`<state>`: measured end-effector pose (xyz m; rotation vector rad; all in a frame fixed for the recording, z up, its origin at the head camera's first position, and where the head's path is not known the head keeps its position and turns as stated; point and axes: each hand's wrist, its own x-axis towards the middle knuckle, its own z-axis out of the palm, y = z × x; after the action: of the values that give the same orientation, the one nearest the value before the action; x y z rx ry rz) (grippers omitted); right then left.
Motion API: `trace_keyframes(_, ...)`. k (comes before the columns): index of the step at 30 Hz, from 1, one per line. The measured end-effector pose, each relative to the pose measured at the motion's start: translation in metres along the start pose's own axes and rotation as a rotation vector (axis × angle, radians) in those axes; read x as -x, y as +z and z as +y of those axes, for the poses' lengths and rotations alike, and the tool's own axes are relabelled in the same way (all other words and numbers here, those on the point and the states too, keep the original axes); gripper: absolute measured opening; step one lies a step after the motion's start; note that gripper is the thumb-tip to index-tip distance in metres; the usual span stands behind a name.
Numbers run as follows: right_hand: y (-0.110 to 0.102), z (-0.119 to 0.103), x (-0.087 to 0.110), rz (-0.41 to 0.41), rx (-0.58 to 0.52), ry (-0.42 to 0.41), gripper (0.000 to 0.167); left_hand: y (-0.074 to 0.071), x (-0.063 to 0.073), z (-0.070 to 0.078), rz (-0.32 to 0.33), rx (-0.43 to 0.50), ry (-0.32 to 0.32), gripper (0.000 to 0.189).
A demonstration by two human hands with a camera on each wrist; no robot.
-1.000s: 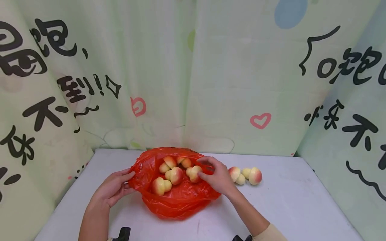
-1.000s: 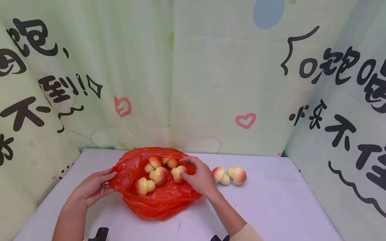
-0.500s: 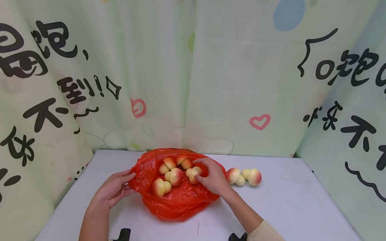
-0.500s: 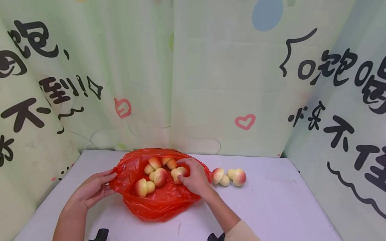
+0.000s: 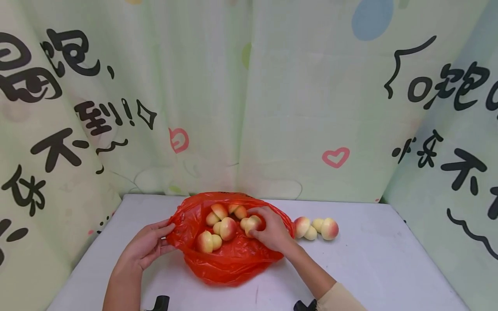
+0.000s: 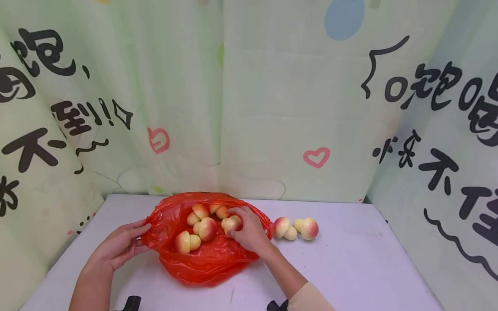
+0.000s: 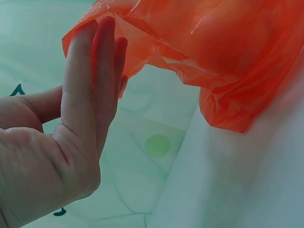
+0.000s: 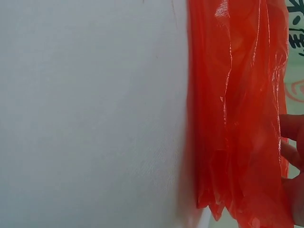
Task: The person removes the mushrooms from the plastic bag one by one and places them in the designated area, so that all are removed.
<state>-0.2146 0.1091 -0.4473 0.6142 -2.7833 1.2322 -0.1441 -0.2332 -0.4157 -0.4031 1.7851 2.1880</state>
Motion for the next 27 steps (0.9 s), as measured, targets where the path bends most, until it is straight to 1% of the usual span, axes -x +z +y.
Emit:
trace_keyframes(2,0.0015,0.0006,-0.0008,-0.004,0.001,0.002,0.049,0.0006,0.0,0.0001,0.008,0.005,-0.002,0.06)
trace_keyframes(17,0.0086,0.0039,-0.0018,-0.029,0.038,0.015,0.045,0.0001,-0.0013,-0.0014,0.003,0.002,0.006,0.06)
trace_keyframes(20,0.0094,0.0043,-0.0021,-0.031,0.042,0.022,0.045,0.0003,-0.0017,-0.0014,0.013,0.004,0.005,0.058)
trace_keyframes(27,0.0106,0.0037,-0.0033,-0.033,0.051,0.034,0.044,0.0007,-0.0016,-0.0022,0.003,0.006,0.009,0.06)
